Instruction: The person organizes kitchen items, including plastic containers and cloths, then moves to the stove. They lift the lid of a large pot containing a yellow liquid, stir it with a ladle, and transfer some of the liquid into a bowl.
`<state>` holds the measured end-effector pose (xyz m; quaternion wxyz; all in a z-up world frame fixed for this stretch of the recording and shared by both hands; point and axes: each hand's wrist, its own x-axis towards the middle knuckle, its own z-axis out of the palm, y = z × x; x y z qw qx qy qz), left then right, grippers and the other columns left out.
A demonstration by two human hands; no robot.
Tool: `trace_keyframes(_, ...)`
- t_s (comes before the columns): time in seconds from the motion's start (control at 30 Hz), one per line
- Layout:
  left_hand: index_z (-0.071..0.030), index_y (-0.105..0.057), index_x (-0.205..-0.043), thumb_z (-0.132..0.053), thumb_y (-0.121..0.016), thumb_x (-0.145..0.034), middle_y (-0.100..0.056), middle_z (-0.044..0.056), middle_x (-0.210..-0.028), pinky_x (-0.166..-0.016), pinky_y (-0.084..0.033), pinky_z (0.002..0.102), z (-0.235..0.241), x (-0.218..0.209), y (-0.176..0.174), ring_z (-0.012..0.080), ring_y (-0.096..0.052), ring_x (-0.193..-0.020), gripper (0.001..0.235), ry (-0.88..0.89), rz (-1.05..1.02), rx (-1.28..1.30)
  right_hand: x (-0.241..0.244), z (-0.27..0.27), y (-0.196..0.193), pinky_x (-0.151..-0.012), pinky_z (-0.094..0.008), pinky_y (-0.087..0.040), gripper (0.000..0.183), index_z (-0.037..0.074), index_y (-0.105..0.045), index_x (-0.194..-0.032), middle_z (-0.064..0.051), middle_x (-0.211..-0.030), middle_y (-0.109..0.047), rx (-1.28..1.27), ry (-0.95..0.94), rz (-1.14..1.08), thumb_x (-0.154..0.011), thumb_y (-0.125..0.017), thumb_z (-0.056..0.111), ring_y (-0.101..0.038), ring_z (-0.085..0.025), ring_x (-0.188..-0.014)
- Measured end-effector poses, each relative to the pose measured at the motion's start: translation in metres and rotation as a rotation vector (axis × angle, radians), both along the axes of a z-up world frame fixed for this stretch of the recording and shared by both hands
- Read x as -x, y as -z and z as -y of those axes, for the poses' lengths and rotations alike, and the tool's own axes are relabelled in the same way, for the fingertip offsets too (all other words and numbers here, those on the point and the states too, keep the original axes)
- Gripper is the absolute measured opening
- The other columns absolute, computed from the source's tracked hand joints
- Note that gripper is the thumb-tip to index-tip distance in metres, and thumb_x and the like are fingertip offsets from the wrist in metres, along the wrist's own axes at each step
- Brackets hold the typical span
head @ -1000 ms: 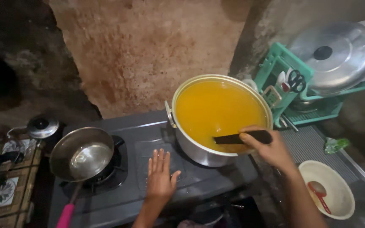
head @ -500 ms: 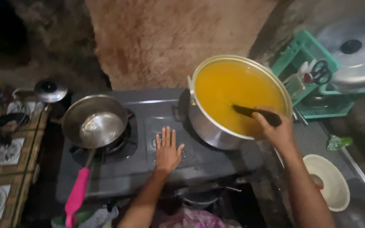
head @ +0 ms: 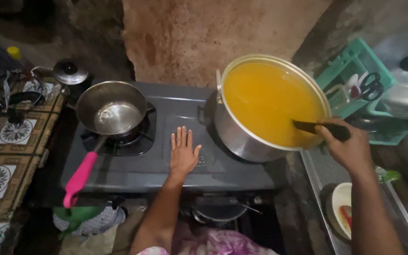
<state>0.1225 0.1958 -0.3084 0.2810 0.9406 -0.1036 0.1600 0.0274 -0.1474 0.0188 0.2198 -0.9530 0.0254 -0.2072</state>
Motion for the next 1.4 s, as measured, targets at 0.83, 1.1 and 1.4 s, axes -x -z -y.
trace_keyframes(0.83, -0.001, -0.038, -0.151, -0.05, -0.046, -0.098, -0.026, 0.022, -0.163, -0.126, -0.008, 0.046, 0.001, -0.006, -0.006, 0.0344, -0.014, -0.155, 0.073, -0.003, -0.108, -0.1, -0.033, -0.065, 0.047, -0.079, -0.031, -0.056, 0.024, 0.004, -0.076, -0.105, -0.01, -0.098, -0.079, -0.19, -0.248, 0.193, -0.088, -0.079, 0.021, -0.076, -0.02, -0.088)
trace_keyframes(1.1, 0.0, -0.038, -0.151, -0.049, -0.046, -0.099, -0.027, 0.023, -0.162, -0.125, -0.008, 0.046, -0.002, -0.007, -0.007, 0.0345, -0.015, -0.154, 0.073, 0.023, -0.128, -0.083, -0.07, -0.045, 0.067, -0.079, -0.032, -0.056, 0.025, 0.005, -0.077, -0.105, -0.013, -0.097, -0.079, -0.185, -0.093, 0.28, -0.088, -0.079, 0.023, -0.076, -0.023, -0.088)
trace_keyframes(1.4, 0.002, -0.039, -0.15, -0.048, -0.047, -0.098, -0.03, 0.025, -0.16, -0.125, -0.01, 0.049, -0.005, -0.004, -0.011, 0.0369, -0.018, -0.153, 0.072, 0.043, -0.129, -0.081, -0.048, -0.041, 0.057, -0.079, -0.038, -0.057, 0.027, 0.007, -0.078, -0.108, -0.016, -0.1, -0.077, -0.051, 0.156, 0.298, -0.088, -0.08, 0.024, -0.076, -0.031, -0.09)
